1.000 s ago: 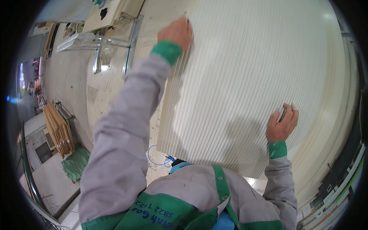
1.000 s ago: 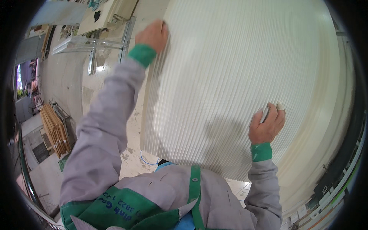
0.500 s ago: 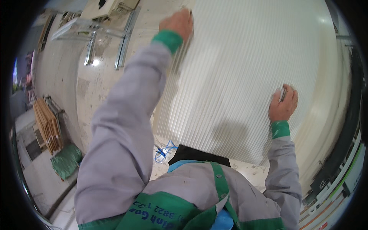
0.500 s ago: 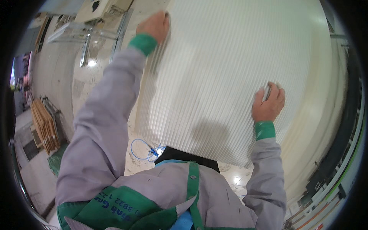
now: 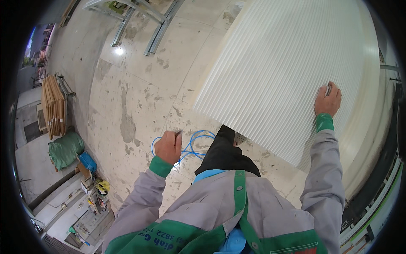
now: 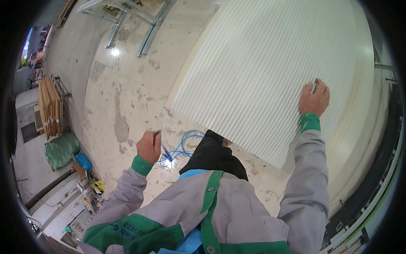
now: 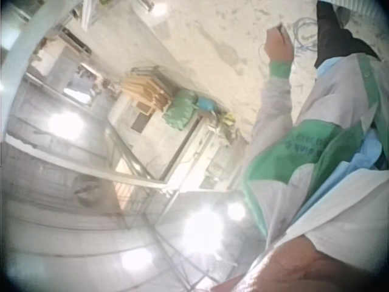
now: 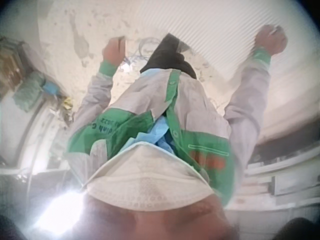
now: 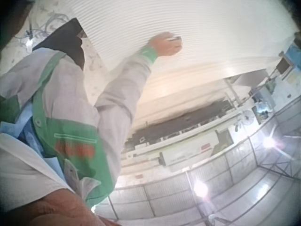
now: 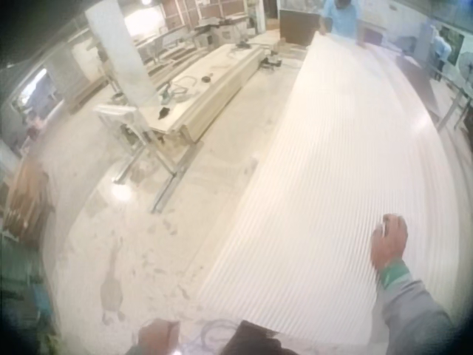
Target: The person wipes a large white corrugated panel with a small cloth, moving methodically across the surface. The person repositions the panel and continues wiping different sections.
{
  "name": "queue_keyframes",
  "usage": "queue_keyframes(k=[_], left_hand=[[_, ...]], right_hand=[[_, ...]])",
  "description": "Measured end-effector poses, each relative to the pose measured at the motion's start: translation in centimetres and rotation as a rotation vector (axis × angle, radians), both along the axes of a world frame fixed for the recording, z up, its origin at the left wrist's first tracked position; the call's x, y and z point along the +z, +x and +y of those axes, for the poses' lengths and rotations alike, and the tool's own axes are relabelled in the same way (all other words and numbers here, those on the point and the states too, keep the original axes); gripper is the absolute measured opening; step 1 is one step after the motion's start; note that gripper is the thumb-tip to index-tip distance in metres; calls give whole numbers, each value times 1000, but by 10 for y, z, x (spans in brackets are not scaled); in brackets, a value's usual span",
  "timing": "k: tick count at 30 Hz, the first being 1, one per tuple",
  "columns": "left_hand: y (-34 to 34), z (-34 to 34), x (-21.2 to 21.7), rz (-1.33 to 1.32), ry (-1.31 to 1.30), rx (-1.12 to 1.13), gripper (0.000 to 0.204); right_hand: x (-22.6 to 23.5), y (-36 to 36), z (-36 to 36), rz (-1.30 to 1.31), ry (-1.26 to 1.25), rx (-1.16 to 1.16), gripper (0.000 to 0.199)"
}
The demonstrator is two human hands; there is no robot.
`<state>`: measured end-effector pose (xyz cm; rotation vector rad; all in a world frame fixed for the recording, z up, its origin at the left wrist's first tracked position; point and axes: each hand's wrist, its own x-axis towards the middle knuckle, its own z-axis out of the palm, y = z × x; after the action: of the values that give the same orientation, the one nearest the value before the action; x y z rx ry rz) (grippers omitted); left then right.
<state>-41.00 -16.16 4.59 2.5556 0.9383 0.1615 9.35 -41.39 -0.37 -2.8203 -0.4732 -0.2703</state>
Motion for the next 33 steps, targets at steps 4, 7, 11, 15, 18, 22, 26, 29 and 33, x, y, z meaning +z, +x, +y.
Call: queue_keyframes(k=[4,7,11,15,18,22,26,29,33], left_hand=[[60,25,-3,-26,44,-87,15],[114,46,-9,61,64,-143,15],[170,63,-8,113,52,-168,15],[257,92,-12,60,103,-190,17],[367,129,-23,63,116,-186,21],[538,181,-28,105,188,-196,27],[684,228,-36,115,323,-196,22],[733,248,-48,357,732,-521,20],[728,250,-51,524,837,-577,19]], right_hand=[[0,-1,1,-6,5,-14,39],[-2,1,-1,6,21,-2,39],[-8,3,-6,-31,15,9,40],[-9,4,-7,-27,-3,22,42],[-7,5,-5,-39,-29,27,42],[-6,10,-4,-99,0,55,42],[-2,14,-5,-47,-1,51,42],[6,15,-6,10,73,18,42],[13,16,-4,-4,116,5,43]])
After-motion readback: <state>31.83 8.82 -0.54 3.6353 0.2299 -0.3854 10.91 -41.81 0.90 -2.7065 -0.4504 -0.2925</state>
